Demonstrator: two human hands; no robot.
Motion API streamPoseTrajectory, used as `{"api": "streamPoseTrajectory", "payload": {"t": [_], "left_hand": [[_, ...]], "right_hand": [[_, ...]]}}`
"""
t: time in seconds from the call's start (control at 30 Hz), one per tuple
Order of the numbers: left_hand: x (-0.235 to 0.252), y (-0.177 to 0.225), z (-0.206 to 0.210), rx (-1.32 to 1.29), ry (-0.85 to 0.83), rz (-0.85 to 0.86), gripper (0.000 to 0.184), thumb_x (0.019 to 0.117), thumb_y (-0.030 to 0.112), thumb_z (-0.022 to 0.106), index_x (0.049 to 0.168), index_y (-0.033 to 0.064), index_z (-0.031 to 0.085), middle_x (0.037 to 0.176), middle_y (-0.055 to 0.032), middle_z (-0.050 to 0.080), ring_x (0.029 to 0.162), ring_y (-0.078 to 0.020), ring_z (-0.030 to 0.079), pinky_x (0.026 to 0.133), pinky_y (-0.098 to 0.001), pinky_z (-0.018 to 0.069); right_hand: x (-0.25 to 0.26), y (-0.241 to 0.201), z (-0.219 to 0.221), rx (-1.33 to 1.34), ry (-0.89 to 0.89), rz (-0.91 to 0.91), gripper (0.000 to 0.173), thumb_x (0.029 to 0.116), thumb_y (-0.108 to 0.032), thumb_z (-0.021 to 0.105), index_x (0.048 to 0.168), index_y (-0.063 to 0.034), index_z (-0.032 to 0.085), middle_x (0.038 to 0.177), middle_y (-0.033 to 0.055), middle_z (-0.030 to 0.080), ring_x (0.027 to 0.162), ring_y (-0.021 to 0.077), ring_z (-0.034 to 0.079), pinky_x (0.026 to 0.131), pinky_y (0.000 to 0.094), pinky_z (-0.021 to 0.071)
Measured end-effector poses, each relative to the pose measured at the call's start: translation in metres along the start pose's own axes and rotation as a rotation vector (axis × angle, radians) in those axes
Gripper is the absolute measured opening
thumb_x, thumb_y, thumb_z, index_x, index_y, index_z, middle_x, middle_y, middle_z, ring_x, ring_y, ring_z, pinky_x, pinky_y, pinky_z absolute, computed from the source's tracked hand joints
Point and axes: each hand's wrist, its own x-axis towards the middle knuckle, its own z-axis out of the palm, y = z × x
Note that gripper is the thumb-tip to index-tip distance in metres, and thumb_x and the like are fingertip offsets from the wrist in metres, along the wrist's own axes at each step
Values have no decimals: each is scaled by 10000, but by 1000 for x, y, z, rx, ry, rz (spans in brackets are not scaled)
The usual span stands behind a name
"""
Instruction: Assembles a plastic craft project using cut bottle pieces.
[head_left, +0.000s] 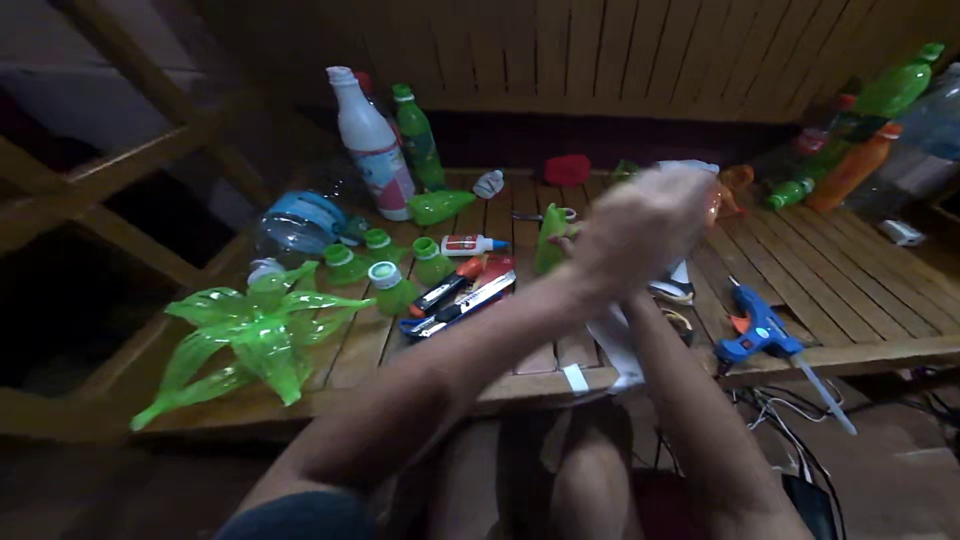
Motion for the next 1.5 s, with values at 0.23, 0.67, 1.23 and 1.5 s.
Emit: {"api": "streamPoseTrajectory", "payload": {"t": [0.23, 0.67, 1.23, 1.5], "left_hand": [[-79, -119, -34, -241, 52, -528, 258, 1045, 109, 489, 1196, -3, 666, 1019, -129, 718, 838, -165, 683, 770, -354, 572], [-105, -122, -16, -571, 80, -594, 179, 1005, 145, 651, 1130, 31, 711, 1052, -52, 680, 841, -40, 650, 761, -194, 550], [-103, -122, -11, -460, 88, -565, 149, 992, 155, 667, 1049, 28, 720, 1055, -68, 646, 840, -49, 624, 729, -184, 530], [-104, -114, -8, -414, 133, -556, 156, 990, 160, 671, 1061, 32, 725, 984, -48, 685, 784, -30, 645, 707, -180, 549]], "right_hand": [[6, -22, -11, -16, -137, 106, 185, 975, -100, 613, 1019, 26, 741, 1063, 117, 726, 1043, 118, 664, 968, 314, 524], [3, -25, -12, -4, -200, 79, 159, 946, -76, 620, 1014, 8, 737, 1063, 50, 730, 1096, 65, 636, 1012, 267, 491], [6, -22, -12, 47, -164, 107, 144, 922, -48, 670, 1039, 25, 713, 1085, 54, 712, 1047, 45, 657, 972, 244, 533], [7, -26, -6, 165, -111, 182, 127, 902, -19, 687, 1023, -9, 650, 983, -25, 690, 916, -1, 655, 874, 216, 558]]}}
